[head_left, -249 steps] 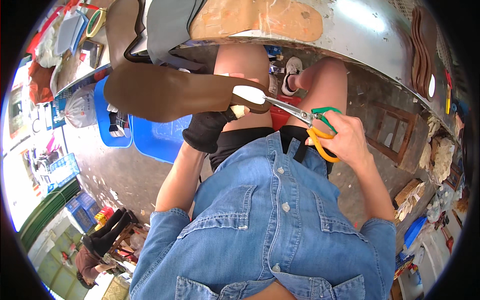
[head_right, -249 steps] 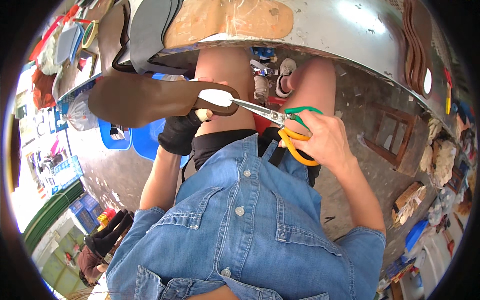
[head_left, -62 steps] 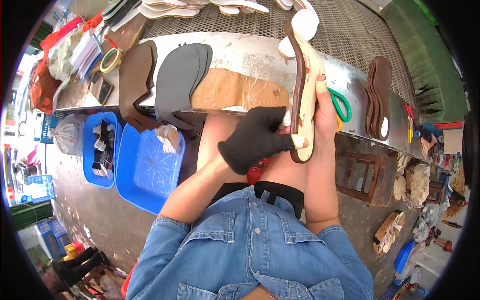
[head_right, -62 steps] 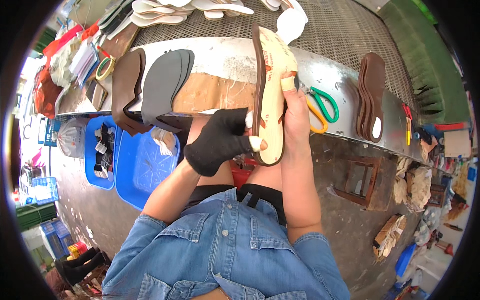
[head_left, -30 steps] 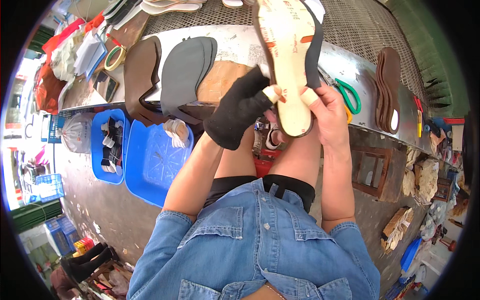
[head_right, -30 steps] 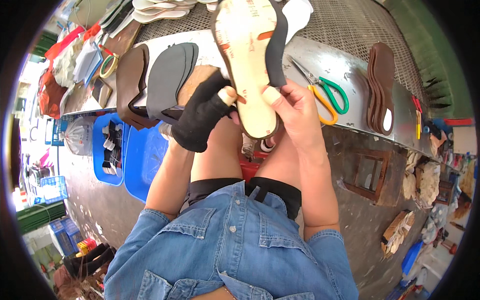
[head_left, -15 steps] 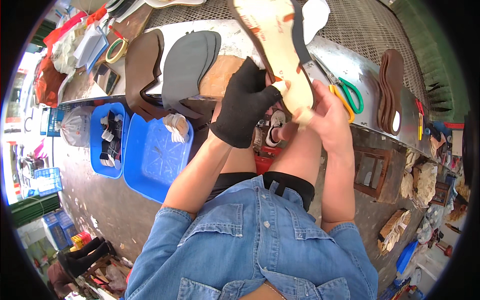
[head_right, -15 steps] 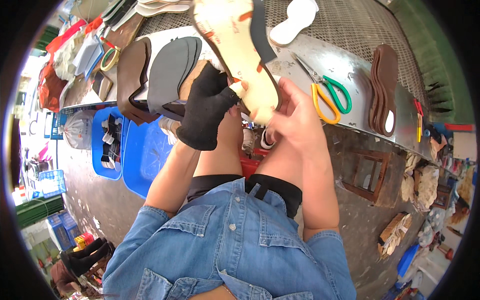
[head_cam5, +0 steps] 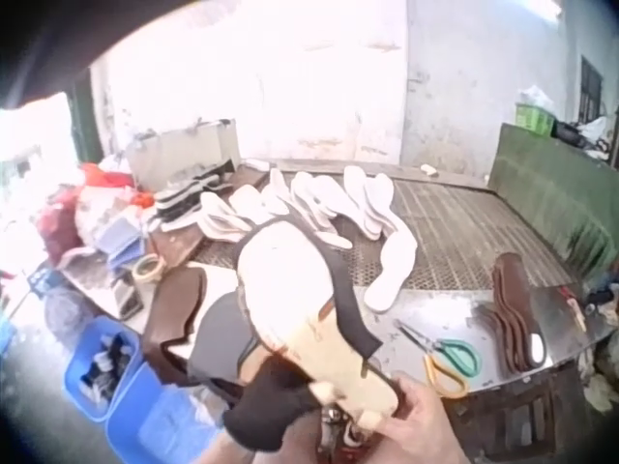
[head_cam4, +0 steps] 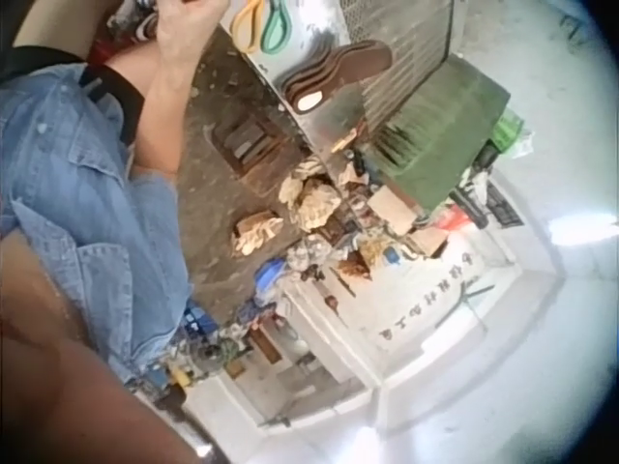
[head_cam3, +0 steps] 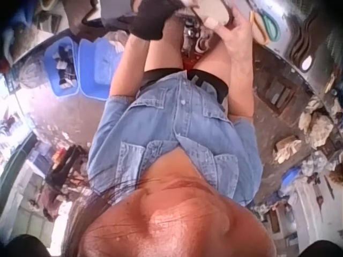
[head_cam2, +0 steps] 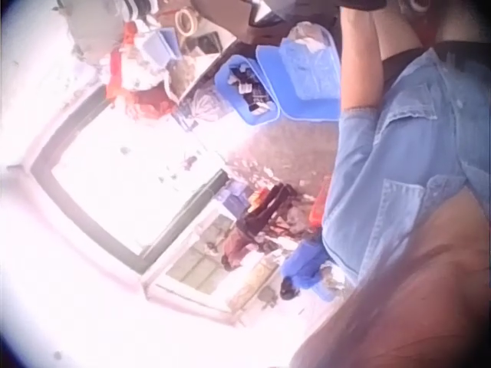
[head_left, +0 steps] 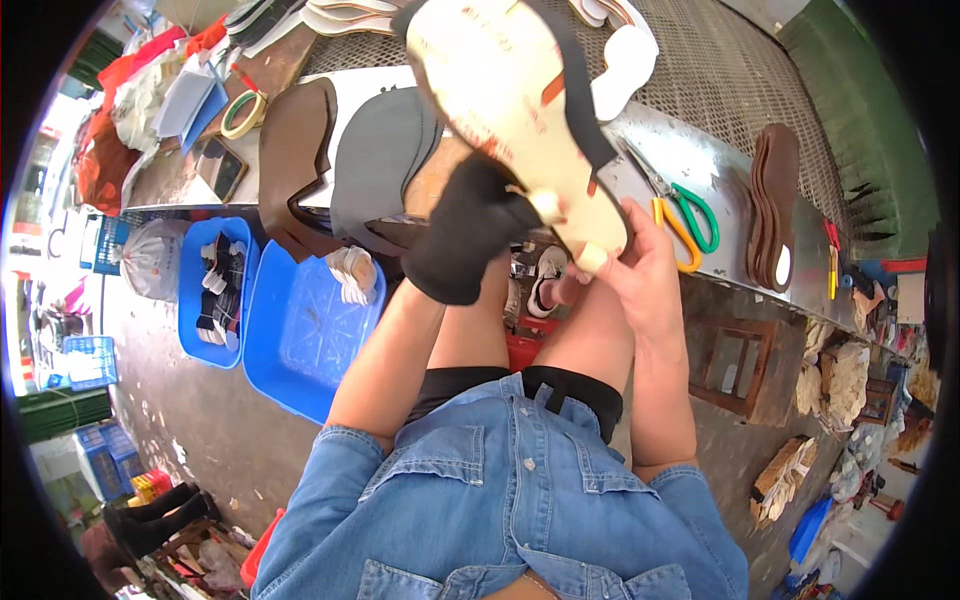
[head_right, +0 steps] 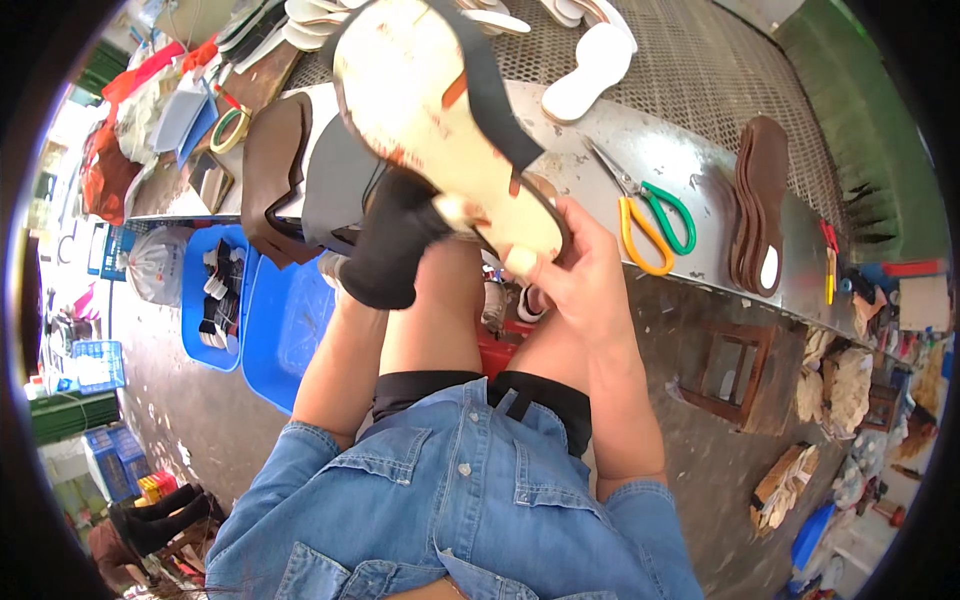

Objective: Applying adhesive and assembling shoe components.

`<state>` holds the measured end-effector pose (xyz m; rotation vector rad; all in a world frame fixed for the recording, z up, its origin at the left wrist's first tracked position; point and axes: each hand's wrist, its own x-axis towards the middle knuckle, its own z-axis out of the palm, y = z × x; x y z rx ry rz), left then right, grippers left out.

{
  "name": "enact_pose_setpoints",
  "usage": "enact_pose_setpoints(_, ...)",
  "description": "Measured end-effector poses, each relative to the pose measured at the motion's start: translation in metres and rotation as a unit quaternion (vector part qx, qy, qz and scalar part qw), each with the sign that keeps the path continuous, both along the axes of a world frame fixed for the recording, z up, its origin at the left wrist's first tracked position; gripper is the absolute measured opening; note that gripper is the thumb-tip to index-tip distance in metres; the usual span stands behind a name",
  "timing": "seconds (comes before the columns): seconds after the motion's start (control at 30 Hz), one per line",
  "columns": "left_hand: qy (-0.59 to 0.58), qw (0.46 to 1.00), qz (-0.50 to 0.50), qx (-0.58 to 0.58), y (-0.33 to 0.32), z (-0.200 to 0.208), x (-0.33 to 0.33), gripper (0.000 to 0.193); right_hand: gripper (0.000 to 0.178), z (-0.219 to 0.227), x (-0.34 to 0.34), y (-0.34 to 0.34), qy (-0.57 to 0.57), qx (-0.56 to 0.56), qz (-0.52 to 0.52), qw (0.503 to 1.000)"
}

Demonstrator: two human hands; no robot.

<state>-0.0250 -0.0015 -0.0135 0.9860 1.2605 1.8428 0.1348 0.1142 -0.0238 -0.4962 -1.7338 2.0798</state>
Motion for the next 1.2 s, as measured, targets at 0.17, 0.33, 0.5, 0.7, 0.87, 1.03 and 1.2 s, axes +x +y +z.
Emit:
enact_pose_setpoints(0.17, -0.148, 0.960, 0.136, 0.193, 0.024, 0.013, 0.001, 0.064, 0.038, 0.017, -0.006, 0.002, 0.054, 0.054, -0.020, 0.997)
enact_pose_setpoints(0.33, -0.151, 0.972, 0.143, 0.109, 0.022, 0.025, 0.026, 0.057, 0.016, 0.053, -0.038, 0.010, 0.109, 0.039, -0.055, 0.992)
enact_pose_setpoints(0.5, -0.125, 0.964, 0.188, 0.141, 0.026, 0.034, 0.036, 0.048, 0.012, 0.055, -0.037, 0.005, 0.088, 0.101, -0.126, 0.983)
enact_pose_setpoints(0.7, -0.065, 0.933, 0.314, 0.161, 0.042, 0.025, 0.046, 0.039, 0.010, 0.058, -0.044, -0.028, 0.061, 0.506, -0.302, 0.806)
enact_pose_setpoints(0.87, -0.185, 0.958, 0.161, 0.147, 0.029, 0.032, 0.021, 0.046, 0.012, 0.071, -0.022, -0.030, 0.051, 0.334, -0.150, 0.929)
enact_pose_setpoints(1.03, -0.299, 0.945, -0.047, 0.125, 0.022, 0.024, 0.010, 0.055, 0.015, 0.043, -0.024, 0.005, 0.062, -0.029, 0.017, 0.998)
enact_pose_setpoints(1.2, -0.215, 0.975, -0.002, 0.059, 0.024, 0.016, 0.007, 0.054, 0.012, 0.048, -0.035, 0.002, 0.049, 0.050, 0.002, 0.998)
